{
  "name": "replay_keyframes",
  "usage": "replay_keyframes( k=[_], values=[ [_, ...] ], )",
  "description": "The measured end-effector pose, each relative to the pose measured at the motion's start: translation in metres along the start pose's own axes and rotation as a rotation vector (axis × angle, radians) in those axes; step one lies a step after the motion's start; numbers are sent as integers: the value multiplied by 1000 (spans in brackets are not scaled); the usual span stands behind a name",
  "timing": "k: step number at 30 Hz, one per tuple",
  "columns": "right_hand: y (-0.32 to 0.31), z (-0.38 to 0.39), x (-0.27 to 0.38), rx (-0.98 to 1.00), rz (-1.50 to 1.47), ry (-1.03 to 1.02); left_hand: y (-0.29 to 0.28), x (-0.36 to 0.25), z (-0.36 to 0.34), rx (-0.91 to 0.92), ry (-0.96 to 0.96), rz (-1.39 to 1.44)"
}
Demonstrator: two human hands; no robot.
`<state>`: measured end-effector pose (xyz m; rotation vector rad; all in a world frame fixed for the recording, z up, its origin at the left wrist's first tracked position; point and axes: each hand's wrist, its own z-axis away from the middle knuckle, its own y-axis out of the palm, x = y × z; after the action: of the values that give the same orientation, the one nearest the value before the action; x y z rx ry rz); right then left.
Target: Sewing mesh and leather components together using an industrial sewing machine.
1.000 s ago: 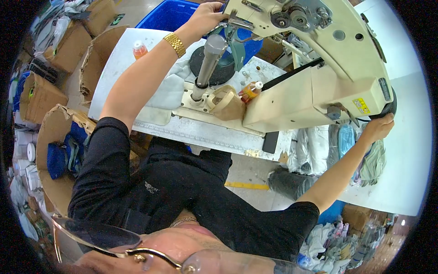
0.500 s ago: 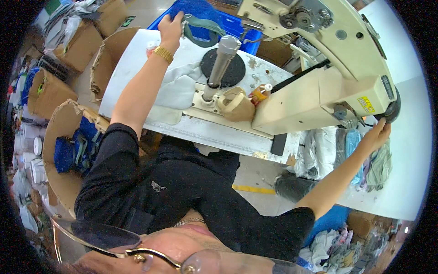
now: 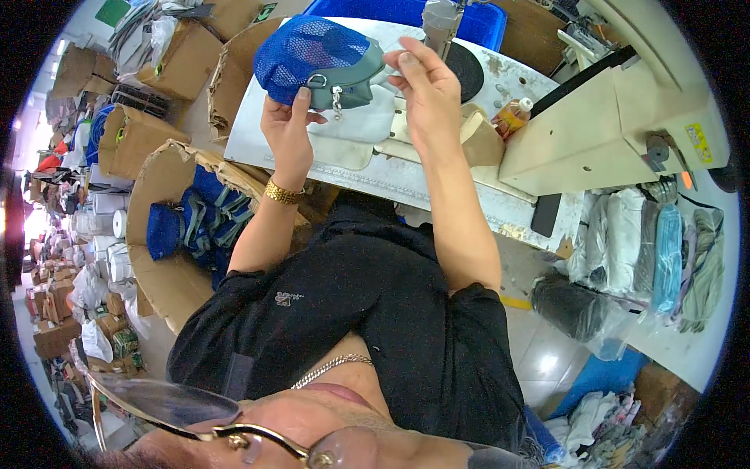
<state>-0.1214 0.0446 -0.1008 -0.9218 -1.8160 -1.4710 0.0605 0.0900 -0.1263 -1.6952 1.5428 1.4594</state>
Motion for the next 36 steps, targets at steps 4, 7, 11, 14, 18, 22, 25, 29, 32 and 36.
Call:
replay_keyframes(
  k=[4, 7, 11, 14, 18, 22, 25, 29, 32, 36],
  values=[
    [-1, 9, -8, 34, -253, 7, 3, 0, -1, 19, -8, 7],
    [6, 25, 6, 29, -485, -44, 12, 3, -1, 48, -96, 69],
    [-3, 35, 7, 168, 179, 131, 6, -3, -24, 17, -49, -37],
    [-43, 41, 27, 293, 561, 185, 7, -25, -16, 126, 131, -186],
    [-47, 48, 33, 354, 902, -102, 23, -7, -10, 93, 65, -136],
    [-60, 44, 42, 21, 856, -149, 41, -2, -3, 145, 49, -64],
    [-59, 50, 24, 250, 1081, -268, 39, -1, -3, 98, -15, -74],
    [-80, 73, 11, 266, 1071, -209, 10, -11, -18, -13, 56, -143],
    [-159, 82, 2, 88, 1290, 37, -22, -26, -48, -132, 63, -151],
    [-151, 84, 11, 18, 1126, 189, -37, -8, -28, -10, -4, -212]
  ],
)
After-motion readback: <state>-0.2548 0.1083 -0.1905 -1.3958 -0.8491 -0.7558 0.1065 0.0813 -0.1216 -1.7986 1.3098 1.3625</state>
